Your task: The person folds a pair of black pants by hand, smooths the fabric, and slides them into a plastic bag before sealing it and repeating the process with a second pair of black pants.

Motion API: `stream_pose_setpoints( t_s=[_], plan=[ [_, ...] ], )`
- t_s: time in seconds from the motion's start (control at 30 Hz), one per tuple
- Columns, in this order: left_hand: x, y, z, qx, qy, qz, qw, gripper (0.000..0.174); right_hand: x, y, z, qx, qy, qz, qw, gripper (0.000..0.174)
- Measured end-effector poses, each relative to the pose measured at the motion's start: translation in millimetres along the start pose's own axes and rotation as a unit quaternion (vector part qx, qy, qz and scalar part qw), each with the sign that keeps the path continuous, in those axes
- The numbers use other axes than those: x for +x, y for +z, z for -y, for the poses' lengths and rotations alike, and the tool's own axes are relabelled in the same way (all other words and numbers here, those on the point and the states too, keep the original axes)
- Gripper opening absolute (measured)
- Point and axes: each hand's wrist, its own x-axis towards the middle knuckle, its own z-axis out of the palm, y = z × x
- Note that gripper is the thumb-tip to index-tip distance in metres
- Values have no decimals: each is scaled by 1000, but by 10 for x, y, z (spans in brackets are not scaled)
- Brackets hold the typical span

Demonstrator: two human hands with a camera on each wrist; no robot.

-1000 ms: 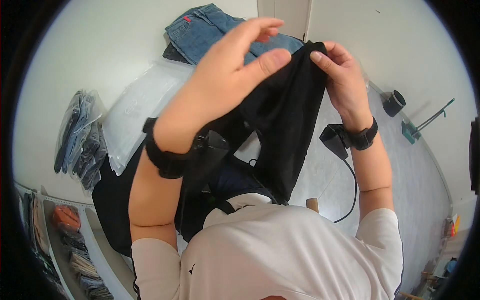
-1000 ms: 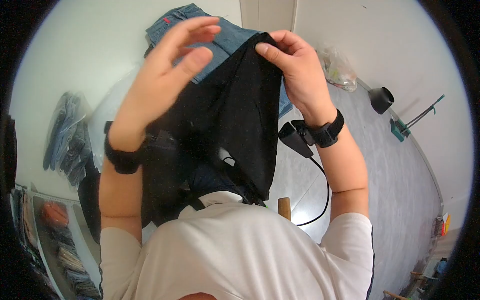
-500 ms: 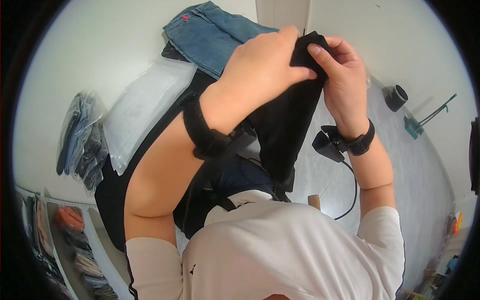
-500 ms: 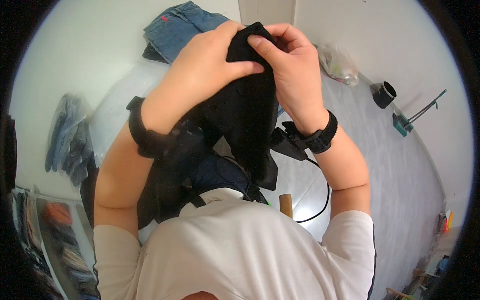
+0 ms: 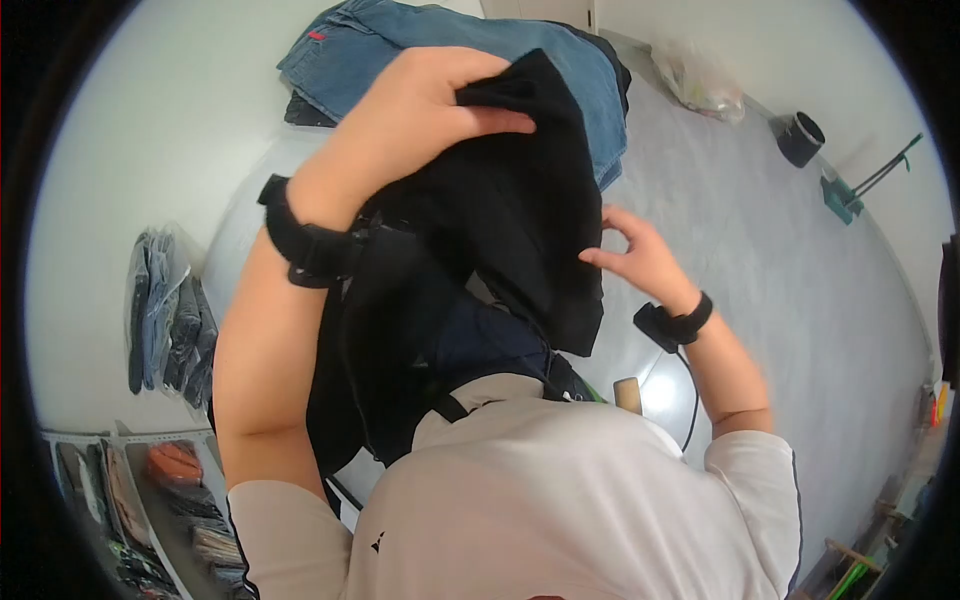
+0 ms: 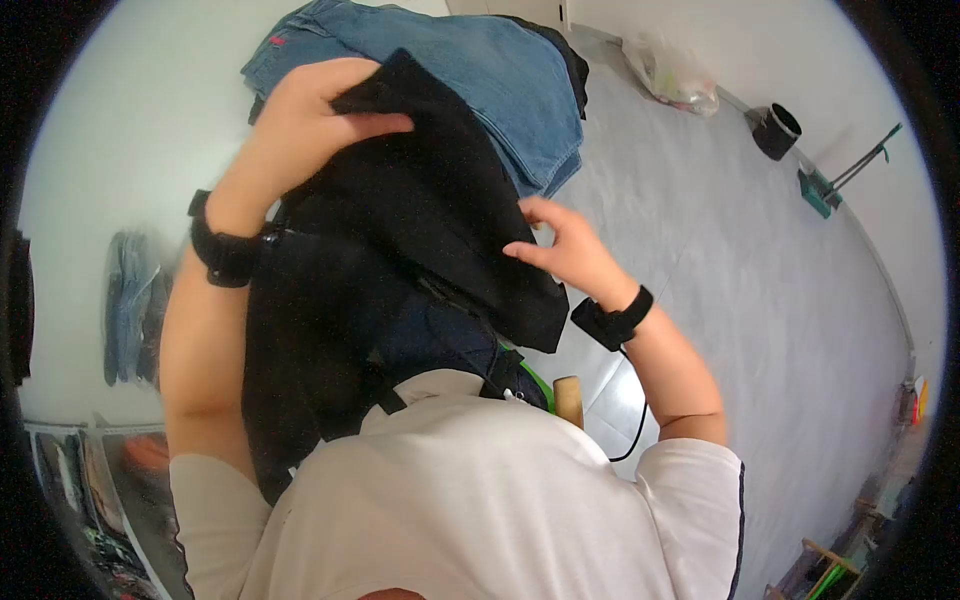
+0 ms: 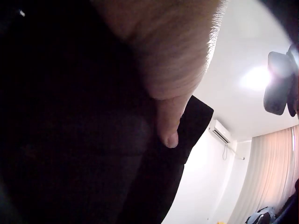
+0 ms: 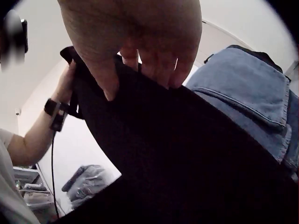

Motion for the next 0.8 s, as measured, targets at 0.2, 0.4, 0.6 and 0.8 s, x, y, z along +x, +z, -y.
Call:
stream_pose_setpoints(
  t_s=[0.2, 0.4, 0.6, 0.8],
  plan=[
    [-50, -142, -26, 8, -26, 6, 1000, 25, -396, 481, -483, 19, 79, 22, 996, 31],
    [-29, -207, -108, 67, -42, 5, 997, 25, -601, 854, -924, -76, 62, 15, 995, 29],
    [-60, -278, -128, 45, -79, -5, 996, 24, -831, 902, -810, -91, -23, -2, 996, 20],
    [-96, -318, -227, 71, -69, -19, 995, 27, -1089, 925, -1093, -102, 82, -188, 973, 18]
  ],
)
